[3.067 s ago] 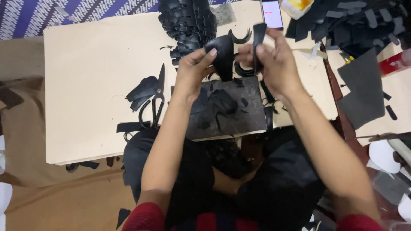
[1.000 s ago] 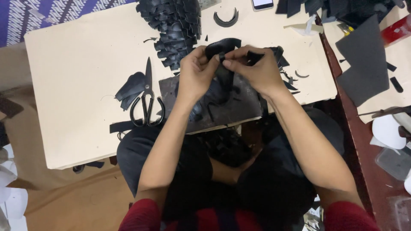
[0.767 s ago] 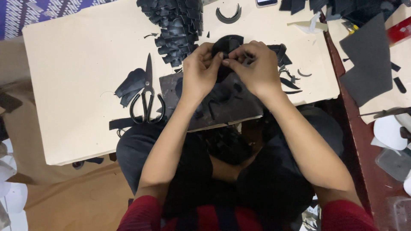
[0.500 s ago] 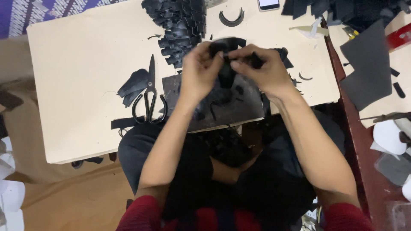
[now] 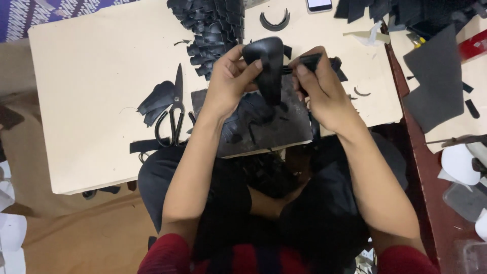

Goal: The person assembles a black leather object by hand, repeatedly picking up crescent-shaped pieces and attaching them to a central form. The hands fold and press the pieces into place on a work surface.

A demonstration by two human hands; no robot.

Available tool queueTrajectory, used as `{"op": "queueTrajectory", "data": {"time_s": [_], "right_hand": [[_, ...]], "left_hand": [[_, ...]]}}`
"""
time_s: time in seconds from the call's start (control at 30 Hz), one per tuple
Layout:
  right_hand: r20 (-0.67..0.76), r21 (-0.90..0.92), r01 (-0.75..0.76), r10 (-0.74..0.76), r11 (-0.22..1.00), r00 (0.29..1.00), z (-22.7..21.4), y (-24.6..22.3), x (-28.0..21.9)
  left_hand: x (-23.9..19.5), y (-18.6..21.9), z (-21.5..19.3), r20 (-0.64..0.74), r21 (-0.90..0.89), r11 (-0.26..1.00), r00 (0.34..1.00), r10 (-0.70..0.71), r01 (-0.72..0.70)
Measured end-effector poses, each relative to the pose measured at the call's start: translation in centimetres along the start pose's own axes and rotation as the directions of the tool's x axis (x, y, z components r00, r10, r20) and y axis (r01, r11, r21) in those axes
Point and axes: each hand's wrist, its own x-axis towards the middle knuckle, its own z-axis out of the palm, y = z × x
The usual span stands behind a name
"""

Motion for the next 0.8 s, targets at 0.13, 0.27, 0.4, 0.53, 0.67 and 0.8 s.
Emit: {"op": "queueTrajectory", "data": {"time_s": [0.13, 0.27, 0.4, 0.53, 0.67, 0.8], "right_hand": [[-0.072, -0.175, 0.120, -0.134, 0.977, 0.988, 0.3, 0.1, 0.3], [-0.212, -0.181, 0.130, -0.168, 0.975, 0.963, 0.8, -0.1, 0.4], [-0.282, -0.335, 0.162, -0.263, 0.928, 0.923, 1.6, 1.6, 0.6], [-0.256, -0.436, 0.289, -0.425, 0.852, 0.868, 2.5, 1.5, 0.6], [-0.314, -0.392, 0.240, -0.374, 0.888, 0.873, 2.5, 0.7, 0.5], [-0.293, -0.323, 0.275, -0.371, 0.906, 0.881, 2.3, 0.7, 0.5]], "left_hand": [[0.0, 0.0, 0.2, -0.008, 0.110, 0.994, 1.000, 0.012, -0.011], [0.0, -0.4, 0.2, -0.023, 0.119, 0.993, 1.000, 0.008, -0.005], [0.1, -0.6, 0.2, -0.015, 0.027, 1.000, 1.000, -0.007, 0.008], [0.1, -0.4, 0.1, -0.008, 0.032, 0.999, 1.000, -0.025, 0.025], [0.3, -1.2, -0.4, 0.021, -0.104, 0.993, 0.998, -0.060, 0.062], [0.4, -1.4, -1.1, 0.039, -0.147, 0.984, 0.994, -0.100, 0.104]]}}
